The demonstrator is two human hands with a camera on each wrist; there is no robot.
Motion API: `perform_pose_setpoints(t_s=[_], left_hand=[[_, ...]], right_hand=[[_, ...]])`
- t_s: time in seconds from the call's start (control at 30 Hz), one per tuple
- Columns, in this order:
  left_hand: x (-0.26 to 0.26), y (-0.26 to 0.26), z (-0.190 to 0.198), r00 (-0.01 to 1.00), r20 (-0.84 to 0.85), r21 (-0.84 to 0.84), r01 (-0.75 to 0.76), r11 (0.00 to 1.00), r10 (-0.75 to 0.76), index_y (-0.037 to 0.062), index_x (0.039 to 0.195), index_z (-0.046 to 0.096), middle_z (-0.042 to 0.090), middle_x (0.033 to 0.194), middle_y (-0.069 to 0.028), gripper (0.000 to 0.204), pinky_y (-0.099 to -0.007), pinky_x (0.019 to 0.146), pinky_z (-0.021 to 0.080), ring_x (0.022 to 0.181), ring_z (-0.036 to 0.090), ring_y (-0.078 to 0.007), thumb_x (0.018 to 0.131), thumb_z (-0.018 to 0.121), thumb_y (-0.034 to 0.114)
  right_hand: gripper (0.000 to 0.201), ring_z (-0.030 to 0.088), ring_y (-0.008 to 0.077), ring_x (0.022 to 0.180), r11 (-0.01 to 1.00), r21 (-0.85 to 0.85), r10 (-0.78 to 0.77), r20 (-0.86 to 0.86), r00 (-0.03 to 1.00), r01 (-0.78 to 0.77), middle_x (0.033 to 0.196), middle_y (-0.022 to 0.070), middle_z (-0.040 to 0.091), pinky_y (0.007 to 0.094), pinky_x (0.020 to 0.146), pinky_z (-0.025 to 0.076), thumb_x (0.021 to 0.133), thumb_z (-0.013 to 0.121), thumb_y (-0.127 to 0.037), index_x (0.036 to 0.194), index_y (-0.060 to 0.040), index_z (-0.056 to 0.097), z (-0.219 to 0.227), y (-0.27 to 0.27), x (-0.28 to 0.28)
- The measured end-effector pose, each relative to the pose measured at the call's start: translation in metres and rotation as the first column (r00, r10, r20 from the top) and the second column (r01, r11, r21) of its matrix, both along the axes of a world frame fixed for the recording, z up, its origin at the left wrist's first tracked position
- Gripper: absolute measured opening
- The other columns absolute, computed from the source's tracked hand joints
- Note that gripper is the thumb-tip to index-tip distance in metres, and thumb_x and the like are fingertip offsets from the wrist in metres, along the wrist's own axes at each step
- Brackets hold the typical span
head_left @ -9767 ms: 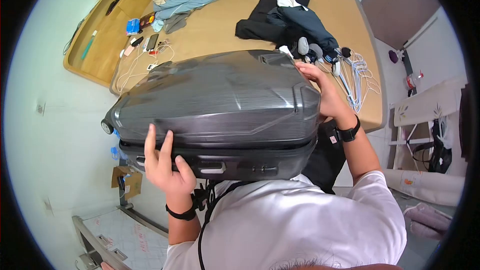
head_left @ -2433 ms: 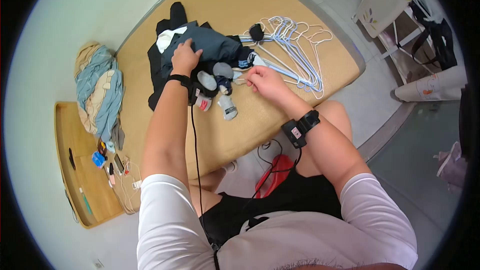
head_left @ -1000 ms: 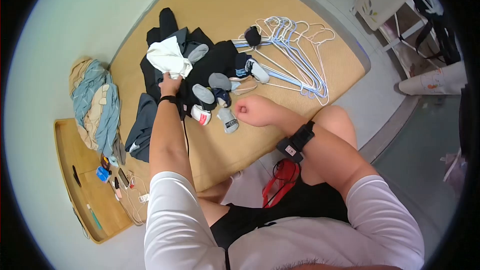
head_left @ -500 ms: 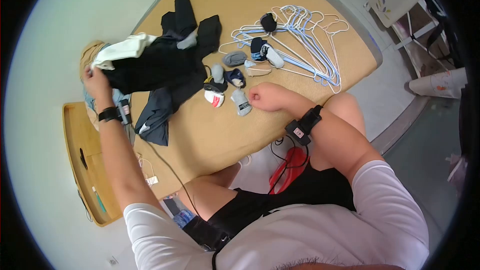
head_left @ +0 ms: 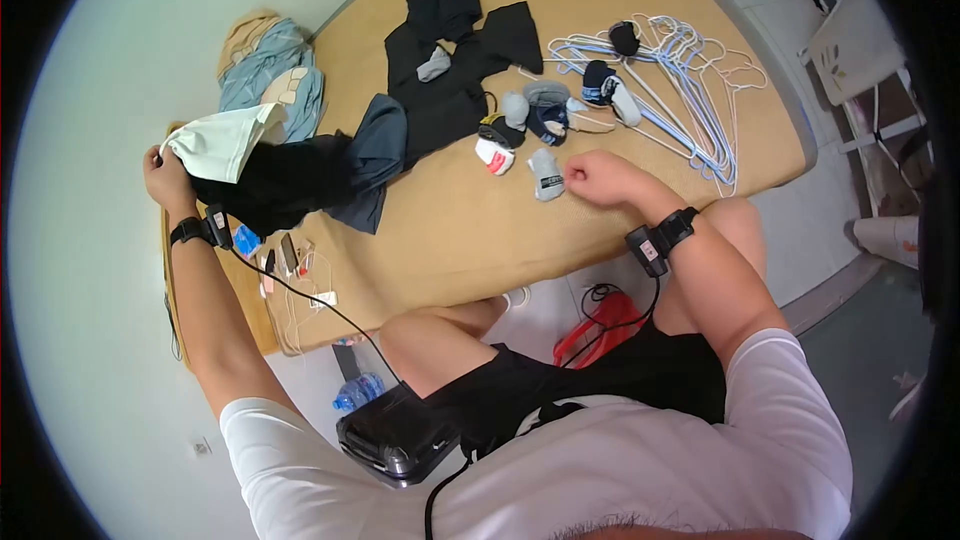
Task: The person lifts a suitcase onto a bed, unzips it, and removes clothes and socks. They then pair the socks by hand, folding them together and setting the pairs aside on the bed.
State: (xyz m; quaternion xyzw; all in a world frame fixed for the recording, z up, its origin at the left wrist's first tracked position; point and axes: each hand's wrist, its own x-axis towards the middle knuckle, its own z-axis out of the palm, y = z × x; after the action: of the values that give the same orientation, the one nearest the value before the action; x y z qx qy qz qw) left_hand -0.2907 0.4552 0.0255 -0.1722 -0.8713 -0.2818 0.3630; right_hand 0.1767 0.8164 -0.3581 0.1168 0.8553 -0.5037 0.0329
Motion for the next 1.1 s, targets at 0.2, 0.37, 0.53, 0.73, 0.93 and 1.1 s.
perform_pose_setpoints(t_s=[0.2,0.37,0.53,0.73,0.93,1.1], left_hand=[[-0.006,-0.048,0.020,0.989,-0.056,-0.231,-0.144,0.962,0.135,0.0025,0.110,0.070,0.073,0.103,-0.0185,0.034,-0.0394,0.087,0.052,0.095,0.070,-0.0320,0.088,0.062,0.028],[-0.044,-0.111,0.004,0.923,-0.062,-0.258,-0.382,0.887,0.379,-0.0015,0.109,0.070,0.072,0.106,-0.0219,0.041,-0.0447,0.091,0.051,0.100,0.068,-0.0394,0.086,0.059,0.030],[-0.077,-0.093,-0.104,0.833,-0.022,-0.663,-0.426,0.616,0.553,0.0006,0.104,0.074,0.072,0.110,-0.0241,0.039,-0.0475,0.090,0.053,0.103,0.068,-0.0416,0.086,0.059,0.032],[-0.025,0.078,-0.247,0.973,0.230,-0.640,0.162,0.751,-0.014,-0.0030,0.119,0.066,0.066,0.121,-0.0270,0.045,-0.0454,0.101,0.048,0.118,0.060,-0.0418,0.081,0.067,0.020],[0.055,0.230,-0.347,0.783,0.557,-0.570,0.603,0.558,-0.276,0.0113,0.136,0.055,0.050,0.145,-0.0204,0.057,-0.0471,0.108,0.045,0.128,0.054,-0.0412,0.081,0.070,0.011],[0.040,0.273,-0.400,0.836,0.441,-0.586,0.543,0.602,-0.326,0.0153,0.144,0.046,0.049,0.149,-0.0173,0.072,-0.0489,0.106,0.046,0.135,0.049,-0.0367,0.078,0.073,0.011]], right_hand=[[0.021,0.066,0.0335,0.077,0.999,0.034,0.028,0.010,1.000,-0.029,0.084,0.0171,0.070,0.0418,0.070,0.052,0.088,0.063,-0.023,0.092,-0.0035,0.070,-0.007,0.000,-0.001],[0.024,0.068,0.0377,0.085,0.998,0.047,0.037,0.062,0.997,-0.040,0.090,0.0187,0.072,0.0444,0.076,0.054,0.087,0.063,-0.026,0.095,-0.0055,0.072,0.000,-0.004,0.000],[0.025,0.068,0.0386,0.086,0.981,0.161,0.085,0.127,0.988,-0.105,0.090,0.0182,0.072,0.0455,0.077,0.054,0.087,0.060,-0.028,0.095,-0.0077,0.073,-0.015,-0.005,-0.001],[0.025,0.067,0.0377,0.082,0.973,0.163,0.130,0.203,0.971,-0.164,0.087,0.0183,0.071,0.0451,0.073,0.053,0.086,0.059,-0.026,0.095,-0.0060,0.071,-0.014,-0.005,0.001],[0.026,0.068,0.0378,0.088,0.980,0.133,0.115,0.232,0.966,-0.149,0.093,0.0181,0.072,0.0458,0.077,0.053,0.086,0.059,-0.027,0.096,-0.0069,0.071,-0.011,-0.002,0.004],[0.028,0.068,0.0380,0.092,0.981,0.139,0.101,0.247,0.964,-0.138,0.097,0.0184,0.072,0.0468,0.079,0.054,0.085,0.059,-0.028,0.098,-0.0065,0.072,-0.015,0.003,0.004]])
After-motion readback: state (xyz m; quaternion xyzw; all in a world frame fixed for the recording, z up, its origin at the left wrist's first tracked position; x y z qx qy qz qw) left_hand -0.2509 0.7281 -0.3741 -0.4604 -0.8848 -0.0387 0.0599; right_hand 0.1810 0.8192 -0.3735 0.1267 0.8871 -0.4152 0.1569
